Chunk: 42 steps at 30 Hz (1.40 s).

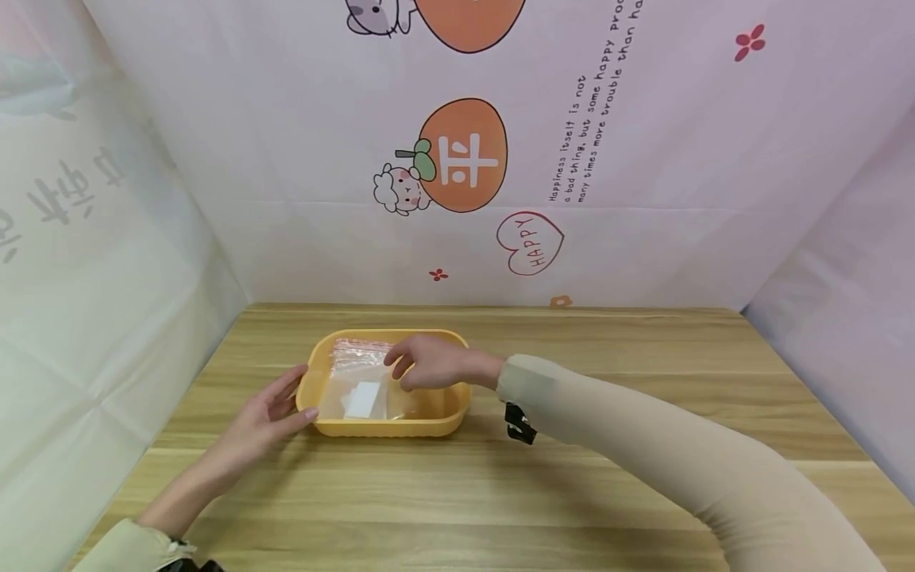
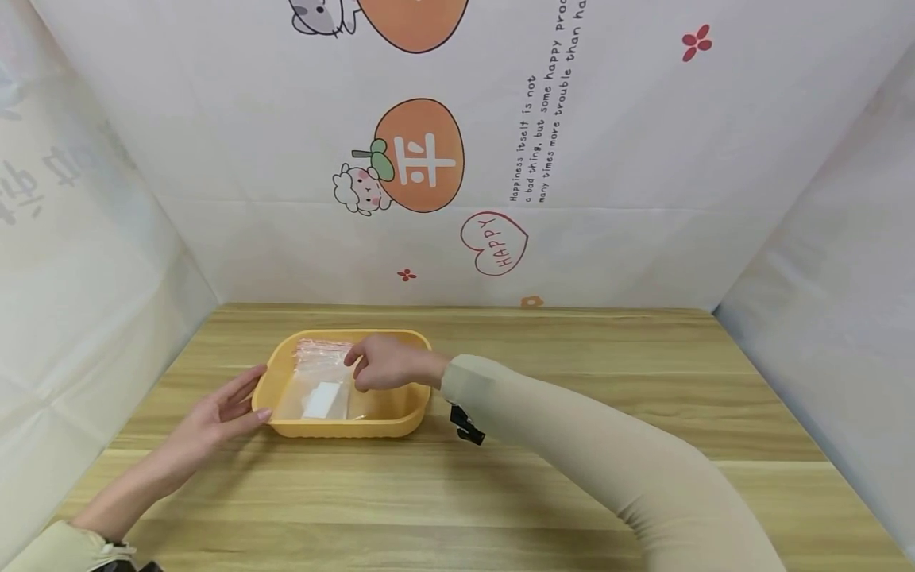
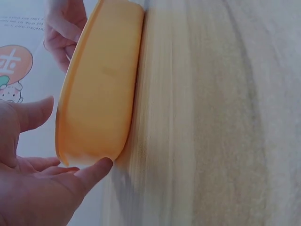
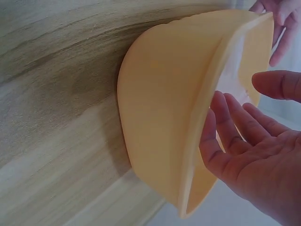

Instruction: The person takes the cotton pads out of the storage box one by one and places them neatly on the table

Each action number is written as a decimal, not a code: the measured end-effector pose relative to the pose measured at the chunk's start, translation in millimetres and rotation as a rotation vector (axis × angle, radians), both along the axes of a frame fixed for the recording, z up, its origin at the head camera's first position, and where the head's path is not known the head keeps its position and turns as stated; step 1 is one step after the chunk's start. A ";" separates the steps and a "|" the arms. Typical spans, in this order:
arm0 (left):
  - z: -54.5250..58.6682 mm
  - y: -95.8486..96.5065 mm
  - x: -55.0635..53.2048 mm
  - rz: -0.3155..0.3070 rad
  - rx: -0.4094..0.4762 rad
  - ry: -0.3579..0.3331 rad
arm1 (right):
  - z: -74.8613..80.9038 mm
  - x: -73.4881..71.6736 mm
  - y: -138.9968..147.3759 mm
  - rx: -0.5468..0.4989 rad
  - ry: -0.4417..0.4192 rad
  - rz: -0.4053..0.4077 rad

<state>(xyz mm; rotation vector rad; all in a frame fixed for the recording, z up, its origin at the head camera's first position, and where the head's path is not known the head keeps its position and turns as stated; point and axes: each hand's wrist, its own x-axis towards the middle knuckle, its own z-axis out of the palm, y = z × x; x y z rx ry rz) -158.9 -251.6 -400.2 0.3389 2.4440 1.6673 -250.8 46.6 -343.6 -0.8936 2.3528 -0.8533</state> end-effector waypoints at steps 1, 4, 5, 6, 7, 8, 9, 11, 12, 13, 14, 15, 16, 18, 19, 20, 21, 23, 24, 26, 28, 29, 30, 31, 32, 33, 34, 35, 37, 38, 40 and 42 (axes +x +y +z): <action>-0.3 -0.9 -0.3 -0.005 0.017 -0.008 | -1.5 -0.5 -1.3 -0.008 -0.016 -0.003; -1.0 -2.3 -0.7 -0.023 0.072 -0.030 | -5.4 -1.8 -4.3 -0.030 -0.072 -0.019; -1.4 -2.5 -0.9 -0.030 0.085 -0.033 | -6.5 -2.2 -5.1 -0.035 -0.089 -0.026; -2.0 -2.7 -1.1 -0.036 0.099 -0.036 | -7.4 -2.6 -5.8 -0.044 -0.109 -0.036; -2.7 -2.8 -1.4 -0.040 0.109 -0.037 | -8.4 -3.0 -6.3 -0.049 -0.124 -0.041; -3.5 -2.8 -1.6 -0.044 0.119 -0.040 | -9.1 -3.4 -6.9 -0.055 -0.137 -0.047; -4.3 -2.9 -1.9 -0.048 0.126 -0.042 | -9.6 -3.8 -7.4 -0.062 -0.147 -0.052; -5.9 -3.0 -2.3 -0.052 0.139 -0.046 | -10.3 -4.2 -8.3 -0.074 -0.160 -0.062; -6.6 -3.0 -2.4 -0.053 0.144 -0.048 | -10.4 -4.3 -8.8 -0.080 -0.165 -0.069; -7.0 -2.7 -2.5 -0.053 0.146 -0.048 | -10.2 -4.2 -9.0 -0.087 -0.168 -0.075; -7.4 -2.4 -2.6 -0.053 0.149 -0.050 | -9.8 -4.0 -9.3 -0.095 -0.168 -0.085; -7.7 -2.2 -2.6 -0.053 0.151 -0.051 | -9.5 -3.8 -9.7 -0.105 -0.170 -0.093; -7.9 -2.0 -2.5 -0.051 0.153 -0.054 | -8.9 -3.4 -10.3 -0.118 -0.174 -0.105; -8.1 -1.6 -2.3 -0.046 0.156 -0.060 | -8.0 -3.5 -12.0 -0.154 -0.189 -0.133; -8.2 -1.5 -2.2 -0.043 0.157 -0.063 | -7.6 -4.0 -13.3 -0.174 -0.195 -0.147; -8.2 -1.4 -2.1 -0.041 0.160 -0.067 | -7.1 -4.5 -14.7 -0.195 -0.205 -0.160; -8.2 -1.4 -2.2 -0.039 0.163 -0.071 | -7.1 -5.5 -16.4 -0.217 -0.221 -0.172; -8.2 -1.3 -2.3 -0.034 0.169 -0.078 | -7.5 -8.6 -20.5 -0.261 -0.258 -0.188; -8.1 -1.3 -2.4 -0.030 0.173 -0.081 | -8.0 -10.4 -22.7 -0.278 -0.279 -0.193; -7.8 -1.0 -2.7 -0.023 0.172 -0.084 | -9.6 -14.5 -27.0 -0.304 -0.324 -0.203; -7.5 -0.9 -3.0 -0.016 0.169 -0.086 | -11.9 -18.2 -31.6 -0.313 -0.355 -0.210; -7.3 -0.8 -3.2 -0.014 0.167 -0.085 | -12.8 -19.6 -33.8 -0.313 -0.364 -0.216; -7.1 -0.6 -3.3 -0.012 0.165 -0.085 | -13.6 -20.5 -36.0 -0.308 -0.367 -0.221; -6.9 -0.5 -3.5 -0.009 0.162 -0.084 | -14.1 -20.7 -38.1 -0.303 -0.364 -0.225; -6.7 -0.3 -3.7 -0.007 0.161 -0.083 | -14.4 -20.4 -40.4 -0.297 -0.361 -0.231; -6.6 -0.1 -3.9 -0.004 0.160 -0.084 | -14.6 -19.6 -42.6 -0.289 -0.354 -0.234; -6.5 0.0 -4.0 -0.003 0.158 -0.083 | -14.8 -18.5 -44.9 -0.283 -0.347 -0.240; -6.4 0.1 -4.2 -0.003 0.158 -0.084 | -15.0 -17.1 -47.1 -0.277 -0.341 -0.246; -6.6 0.2 -4.3 -0.003 0.157 -0.084 | -15.0 -12.9 -51.2 -0.266 -0.328 -0.262; -6.8 0.3 -4.3 -0.004 0.160 -0.084 | -15.2 -10.8 -53.3 -0.264 -0.327 -0.275; -7.3 0.2 -4.2 -0.007 0.165 -0.083 | -16.1 -6.8 -57.0 -0.259 -0.312 -0.300; -7.7 0.0 -4.2 -0.007 0.171 -0.082 | -17.3 -3.5 -60.2 -0.271 -0.305 -0.329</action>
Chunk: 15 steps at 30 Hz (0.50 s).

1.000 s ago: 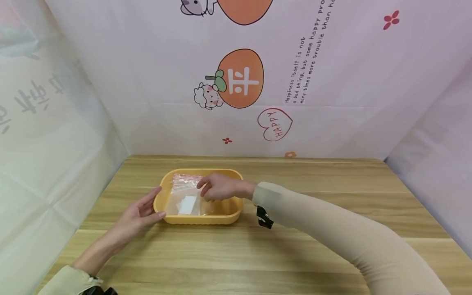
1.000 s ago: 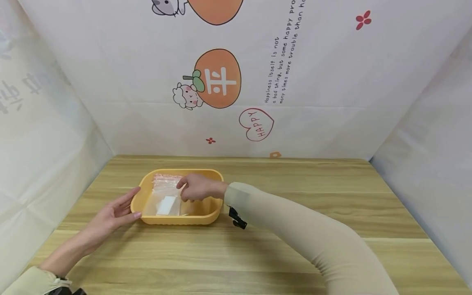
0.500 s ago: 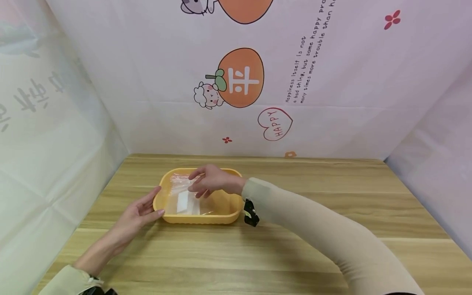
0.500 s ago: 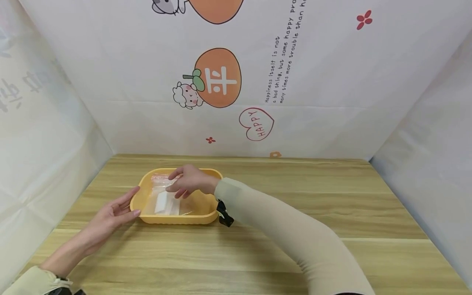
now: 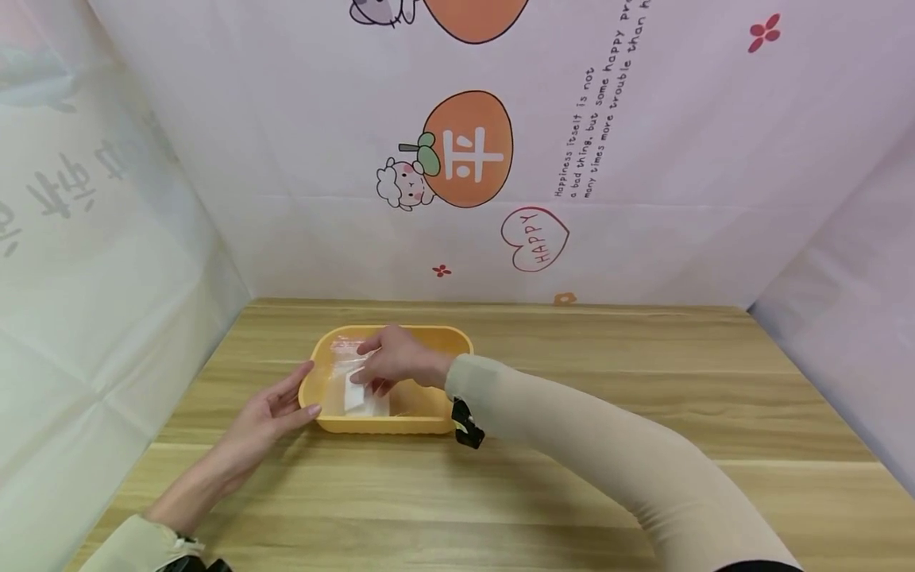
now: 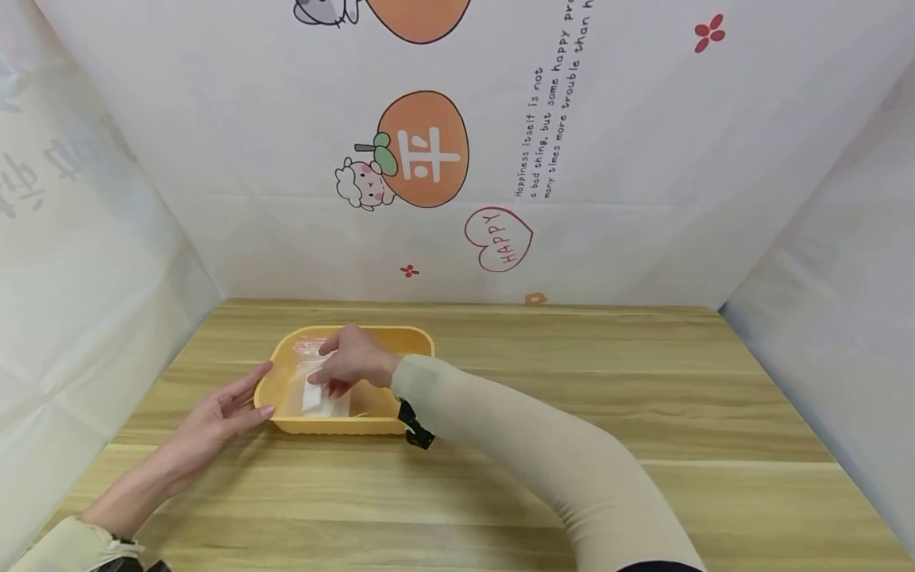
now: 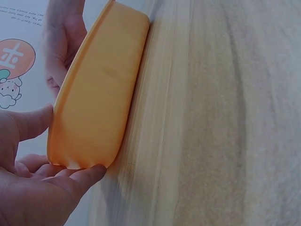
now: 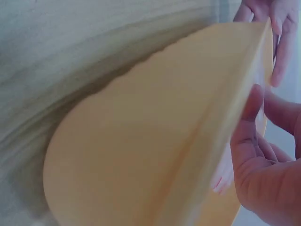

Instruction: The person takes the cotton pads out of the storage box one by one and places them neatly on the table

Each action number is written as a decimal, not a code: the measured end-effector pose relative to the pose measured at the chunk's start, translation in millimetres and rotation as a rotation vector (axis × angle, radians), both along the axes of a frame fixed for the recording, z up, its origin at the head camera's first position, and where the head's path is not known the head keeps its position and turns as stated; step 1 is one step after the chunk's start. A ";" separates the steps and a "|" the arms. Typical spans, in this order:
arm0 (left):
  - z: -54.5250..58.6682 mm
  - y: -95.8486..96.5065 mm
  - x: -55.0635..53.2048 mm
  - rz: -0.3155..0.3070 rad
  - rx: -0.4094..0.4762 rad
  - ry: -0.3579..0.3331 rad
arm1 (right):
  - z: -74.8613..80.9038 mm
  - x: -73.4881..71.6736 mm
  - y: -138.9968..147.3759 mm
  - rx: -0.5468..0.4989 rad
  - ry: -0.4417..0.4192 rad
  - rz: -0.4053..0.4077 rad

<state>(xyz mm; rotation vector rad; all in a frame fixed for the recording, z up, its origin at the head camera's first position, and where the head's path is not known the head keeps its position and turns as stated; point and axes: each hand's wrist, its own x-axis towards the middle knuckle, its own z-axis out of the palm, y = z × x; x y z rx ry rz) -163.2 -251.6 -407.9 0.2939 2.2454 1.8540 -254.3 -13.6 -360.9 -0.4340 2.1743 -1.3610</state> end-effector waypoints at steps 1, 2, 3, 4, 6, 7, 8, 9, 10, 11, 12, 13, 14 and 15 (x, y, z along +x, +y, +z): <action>-0.1 0.0 0.1 0.001 0.003 0.000 | -0.6 1.2 -1.1 -0.004 0.002 -0.012; -0.1 0.0 0.2 0.002 0.007 -0.001 | -0.8 2.3 -1.8 -0.013 0.003 -0.023; -0.1 0.0 0.2 0.003 0.009 -0.003 | -0.9 2.9 -2.0 -0.016 0.008 -0.030; 0.1 -0.1 0.3 0.004 0.010 -0.006 | -0.7 3.2 -1.5 -0.017 0.010 -0.030; 0.4 -0.2 0.5 0.006 0.010 -0.012 | 0.9 3.3 0.9 -0.028 0.010 -0.017; 0.6 -0.3 0.7 0.007 0.009 -0.014 | 2.3 3.2 2.7 -0.034 0.011 -0.008; 0.7 -0.3 0.8 0.008 0.008 -0.015 | 4.0 3.0 4.8 -0.037 0.011 0.004; 0.7 -0.4 0.9 0.009 0.005 -0.016 | 5.8 2.5 7.1 -0.037 0.012 0.014; 0.9 -0.3 1.2 0.010 0.002 -0.015 | 7.7 2.2 9.3 -0.039 0.013 0.022; 1.0 -0.3 1.4 0.011 -0.001 -0.014 | 9.6 2.0 11.4 -0.045 0.010 0.025; 1.1 -0.2 1.6 0.013 -0.004 -0.014 | 11.3 1.5 13.7 -0.050 0.005 0.029; 1.3 -0.1 1.8 0.014 -0.007 -0.013 | 13.2 1.0 15.8 -0.043 0.003 0.032; 1.4 0.0 2.0 0.017 -0.010 -0.013 | 15.2 0.7 18.1 -0.036 -0.003 0.036; 1.7 0.2 2.3 0.019 -0.012 -0.013 | 17.2 0.4 20.2 -0.031 -0.008 0.038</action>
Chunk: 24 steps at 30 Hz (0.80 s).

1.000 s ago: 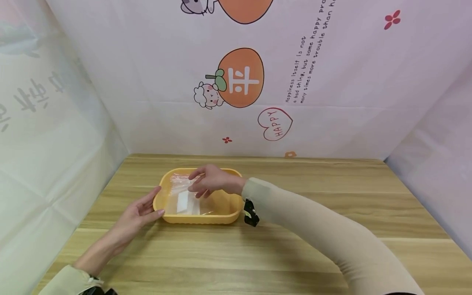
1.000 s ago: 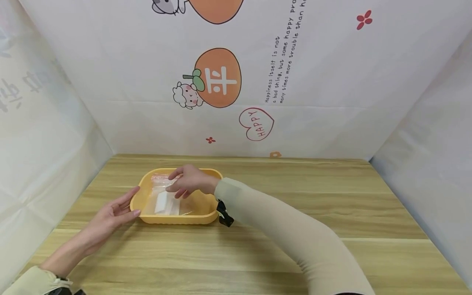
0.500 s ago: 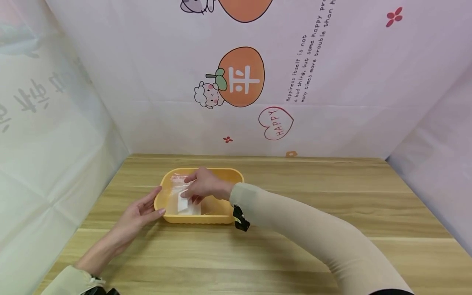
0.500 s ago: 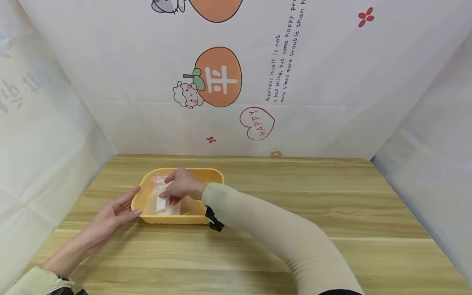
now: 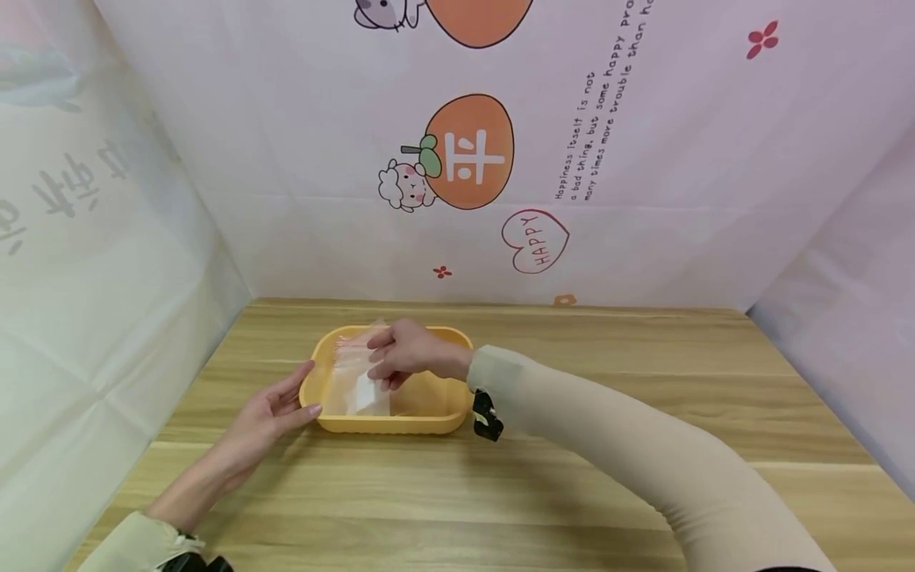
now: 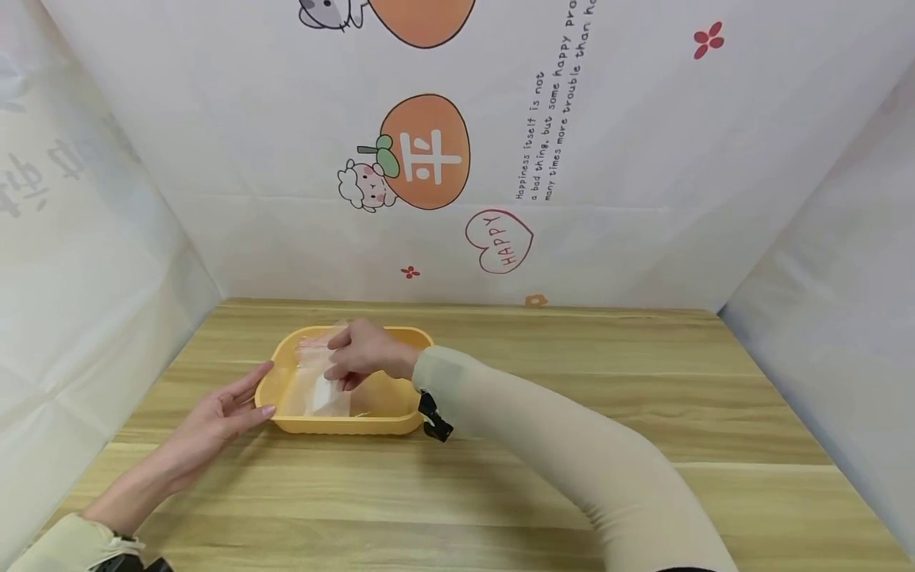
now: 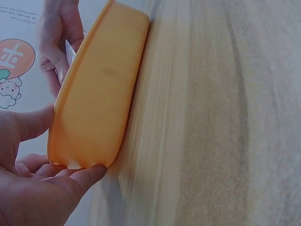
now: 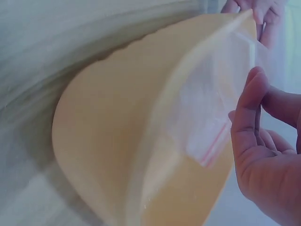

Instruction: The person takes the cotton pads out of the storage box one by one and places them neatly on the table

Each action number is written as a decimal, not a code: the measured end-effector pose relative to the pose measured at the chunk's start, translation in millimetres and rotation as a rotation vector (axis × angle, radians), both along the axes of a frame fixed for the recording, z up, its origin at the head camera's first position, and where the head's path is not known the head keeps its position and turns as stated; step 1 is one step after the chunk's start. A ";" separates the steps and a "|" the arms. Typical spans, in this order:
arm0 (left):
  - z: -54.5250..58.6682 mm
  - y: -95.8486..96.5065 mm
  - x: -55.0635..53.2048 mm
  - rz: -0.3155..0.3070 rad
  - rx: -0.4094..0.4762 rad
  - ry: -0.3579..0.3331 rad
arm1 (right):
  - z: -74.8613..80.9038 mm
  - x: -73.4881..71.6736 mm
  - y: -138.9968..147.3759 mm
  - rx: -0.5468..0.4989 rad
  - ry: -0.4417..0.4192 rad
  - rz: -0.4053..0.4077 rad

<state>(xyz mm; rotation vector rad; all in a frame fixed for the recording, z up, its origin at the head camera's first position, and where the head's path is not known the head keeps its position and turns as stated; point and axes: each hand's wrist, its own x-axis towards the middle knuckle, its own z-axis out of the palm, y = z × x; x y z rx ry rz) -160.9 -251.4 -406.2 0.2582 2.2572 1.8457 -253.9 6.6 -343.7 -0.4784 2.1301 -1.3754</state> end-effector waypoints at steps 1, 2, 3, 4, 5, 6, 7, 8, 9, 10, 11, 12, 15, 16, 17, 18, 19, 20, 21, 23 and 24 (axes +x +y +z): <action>0.3 0.0 0.2 0.002 -0.002 0.000 | 1.6 -0.5 2.1 0.004 -0.004 0.005; 0.6 0.0 0.5 0.003 -0.002 -0.001 | 3.9 -0.6 4.2 0.010 -0.006 0.012; 0.8 0.0 0.8 0.004 -0.003 0.000 | 6.0 -0.9 6.2 0.013 -0.007 0.018; 1.1 0.1 0.8 0.002 -0.004 0.000 | 8.6 -0.8 8.7 0.019 -0.007 0.023; 1.3 0.2 0.8 0.000 -0.005 0.000 | 11.7 -0.5 11.2 0.030 -0.006 0.028; 1.5 0.2 0.8 -0.002 -0.007 0.000 | 14.7 -0.4 13.8 0.041 -0.001 0.030; 1.6 0.1 0.8 -0.004 -0.008 0.000 | 17.8 -0.3 16.5 0.051 0.001 0.035; 1.7 -0.1 0.9 -0.005 -0.011 -0.001 | 21.7 0.4 19.3 0.063 0.005 0.039; 1.8 -0.2 0.8 -0.007 -0.011 -0.001 | 25.2 0.5 22.5 0.071 0.006 0.046; 1.7 -0.2 0.8 -0.007 -0.012 -0.001 | 29.1 1.1 26.1 0.077 0.005 0.051; 1.6 -0.1 0.7 -0.006 -0.014 -0.001 | 32.8 1.5 29.8 0.081 0.007 0.054; 1.5 0.1 0.5 -0.006 -0.012 -0.001 | 36.3 1.9 34.0 0.082 0.010 0.057; 1.3 0.7 0.4 -0.002 -0.012 -0.001 | 46.8 3.5 47.5 0.088 0.030 0.067; 1.2 1.0 0.4 -0.001 -0.012 -0.001 | 49.9 4.0 52.2 0.088 0.034 0.064; 1.2 1.1 0.4 0.000 -0.011 -0.001 | 52.8 4.3 57.1 0.093 0.042 0.061; 1.1 1.2 0.4 0.000 -0.011 -0.001 | 55.6 4.8 62.1 0.098 0.049 0.059; 1.2 1.3 0.4 0.001 -0.011 -0.001 | 58.5 5.6 67.2 0.101 0.057 0.056; 1.2 1.3 0.4 0.002 -0.010 -0.001 | 60.6 6.1 72.4 0.099 0.059 0.052; 1.2 1.3 0.5 0.001 -0.009 -0.001 | 62.4 6.6 77.7 0.097 0.060 0.051; 1.1 1.2 0.8 0.002 -0.007 0.000 | 66.5 9.3 88.0 0.103 0.076 0.045; 1.1 1.2 0.9 0.002 -0.005 0.000 | 68.5 11.1 93.2 0.106 0.082 0.044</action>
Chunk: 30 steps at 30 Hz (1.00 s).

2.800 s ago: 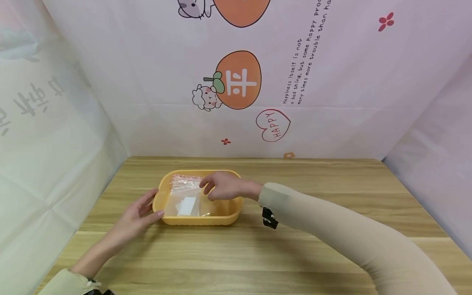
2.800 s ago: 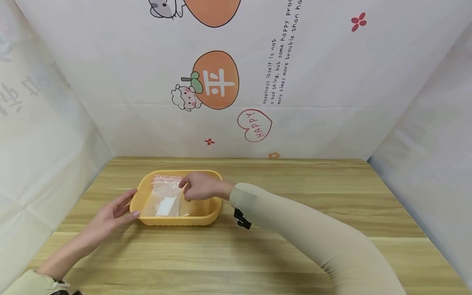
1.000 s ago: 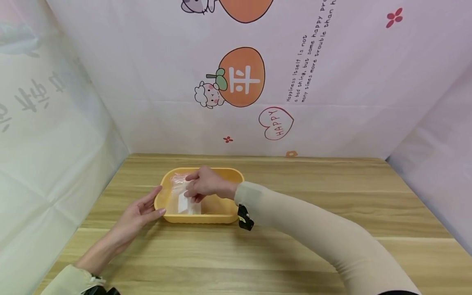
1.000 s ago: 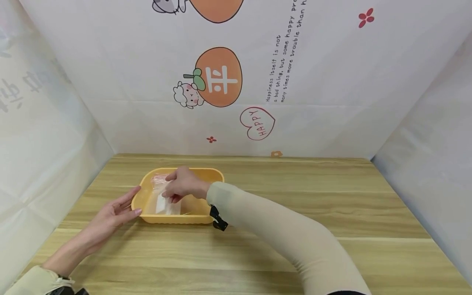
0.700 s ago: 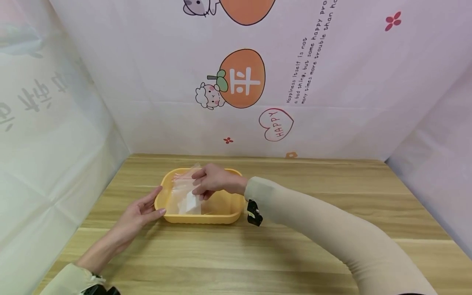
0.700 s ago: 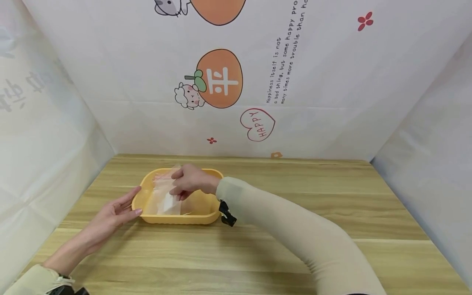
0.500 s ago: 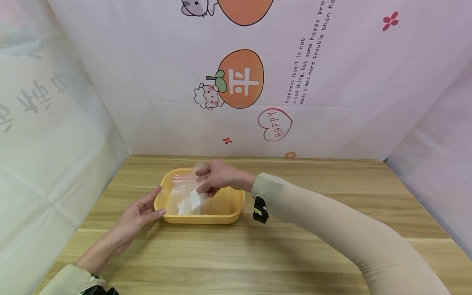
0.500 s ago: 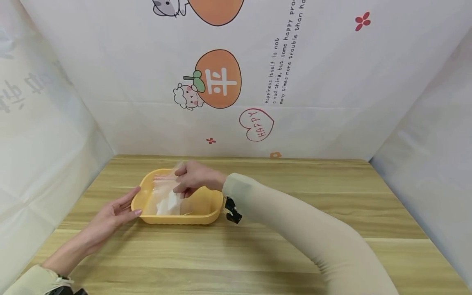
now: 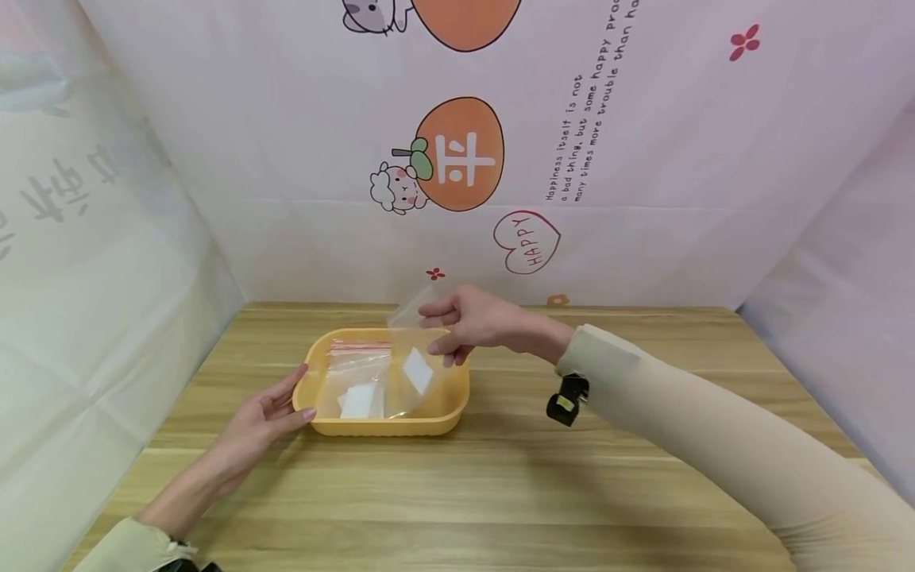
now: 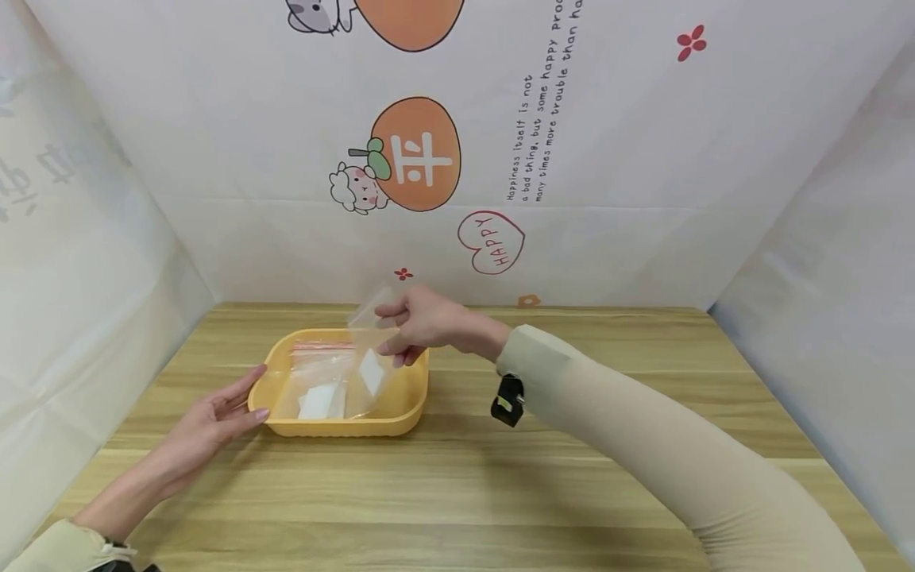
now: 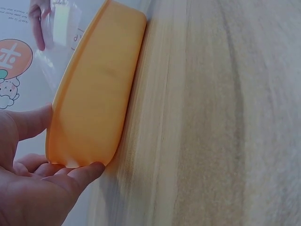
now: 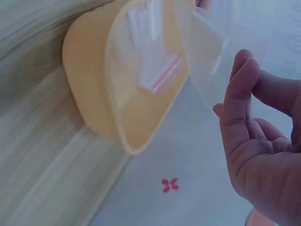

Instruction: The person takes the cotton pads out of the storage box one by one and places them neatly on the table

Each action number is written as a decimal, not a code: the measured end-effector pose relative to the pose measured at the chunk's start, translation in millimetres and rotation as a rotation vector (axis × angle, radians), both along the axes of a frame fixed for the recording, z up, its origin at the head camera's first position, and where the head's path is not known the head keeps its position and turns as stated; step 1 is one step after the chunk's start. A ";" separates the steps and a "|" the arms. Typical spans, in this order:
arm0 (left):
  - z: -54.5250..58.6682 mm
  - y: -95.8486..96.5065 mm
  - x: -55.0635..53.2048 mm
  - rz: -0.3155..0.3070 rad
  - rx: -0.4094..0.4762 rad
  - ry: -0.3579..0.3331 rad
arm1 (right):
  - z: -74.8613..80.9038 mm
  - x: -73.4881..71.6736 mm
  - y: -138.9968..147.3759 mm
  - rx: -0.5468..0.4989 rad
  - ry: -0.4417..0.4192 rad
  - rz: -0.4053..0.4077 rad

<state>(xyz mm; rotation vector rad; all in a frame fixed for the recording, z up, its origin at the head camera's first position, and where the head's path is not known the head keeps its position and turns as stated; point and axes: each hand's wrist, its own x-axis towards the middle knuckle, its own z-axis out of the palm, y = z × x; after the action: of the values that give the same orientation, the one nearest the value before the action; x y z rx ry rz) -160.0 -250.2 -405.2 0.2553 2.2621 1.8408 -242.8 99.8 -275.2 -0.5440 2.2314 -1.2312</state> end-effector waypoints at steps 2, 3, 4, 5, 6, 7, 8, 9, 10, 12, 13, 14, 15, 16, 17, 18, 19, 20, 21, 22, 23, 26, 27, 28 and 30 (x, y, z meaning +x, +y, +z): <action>-0.3 -0.2 0.4 -0.002 0.005 -0.001 | 2.4 3.3 10.3 0.001 0.013 0.003; -0.5 -0.3 0.5 -0.003 0.008 -0.001 | 3.8 5.3 15.5 0.006 0.021 0.003; -0.5 -0.2 0.5 -0.005 0.011 0.000 | 4.7 7.1 20.7 0.008 0.025 -0.002; -0.5 -0.1 0.5 -0.007 0.012 0.000 | 5.1 8.6 26.3 0.002 0.025 -0.003; -0.5 0.0 0.5 -0.009 0.014 0.000 | 5.4 10.0 31.9 0.001 0.025 -0.004; -0.5 0.0 0.5 -0.011 0.014 -0.001 | 5.3 11.1 37.6 -0.005 0.023 -0.006; -0.3 0.1 0.4 -0.011 0.013 -0.001 | 5.1 12.0 43.3 -0.013 0.018 -0.015; -0.2 0.2 0.3 -0.012 0.013 -0.001 | 4.7 12.6 48.7 -0.019 0.012 -0.020; -0.1 0.2 0.3 -0.011 0.012 -0.002 | 4.2 13.2 54.2 -0.028 0.010 -0.027; 0.1 0.4 0.4 -0.009 0.013 -0.005 | 2.8 13.9 64.8 -0.039 0.008 -0.049; 0.2 0.6 0.4 -0.008 0.013 -0.007 | 1.8 14.1 70.1 -0.045 0.007 -0.062; 0.3 0.8 0.3 -0.007 0.014 -0.008 | 0.5 14.1 75.3 -0.049 0.008 -0.074; 0.4 1.1 0.2 -0.007 0.014 -0.010 | -0.9 14.1 80.5 -0.053 0.007 -0.085; 0.4 1.0 0.3 -0.006 0.014 -0.011 | -2.4 13.9 85.2 -0.059 0.008 -0.095; 0.4 0.9 0.3 -0.005 0.013 -0.011 | -4.5 13.4 89.9 -0.068 0.005 -0.105; 0.3 0.9 0.3 -0.005 0.012 -0.010 | -6.4 13.1 94.8 -0.077 0.002 -0.111; 0.2 0.8 0.3 -0.004 0.010 -0.008 | -8.1 12.9 99.5 -0.085 -0.003 -0.117; 0.1 0.7 0.3 -0.004 0.009 -0.007 | -10.4 12.5 104.1 -0.094 -0.007 -0.121; 0.0 0.6 0.2 -0.004 0.009 -0.006 | -12.3 12.3 108.2 -0.103 -0.012 -0.125; -0.1 0.5 0.3 -0.004 0.009 -0.005 | -14.4 12.1 112.0 -0.108 -0.012 -0.127; -0.1 0.4 0.3 -0.004 0.010 -0.005 | -16.7 11.9 115.5 -0.111 -0.017 -0.133; 0.1 0.3 0.5 -0.003 0.013 -0.008 | -24.1 12.0 123.4 -0.111 -0.037 -0.154; 0.3 0.5 0.6 -0.003 0.013 -0.009 | -27.0 12.3 125.1 -0.108 -0.045 -0.163; 0.5 0.6 0.7 -0.001 0.013 -0.011 | -30.3 12.5 126.7 -0.105 -0.054 -0.172; 1.0 0.9 0.7 0.002 0.015 -0.013 | -37.8 12.5 129.3 -0.103 -0.074 -0.192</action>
<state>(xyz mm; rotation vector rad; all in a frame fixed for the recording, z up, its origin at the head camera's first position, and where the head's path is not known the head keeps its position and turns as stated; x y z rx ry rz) -159.3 -249.3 -404.1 0.2428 2.2419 1.8554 -230.2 229.1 -313.0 -0.3220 2.2073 -1.4449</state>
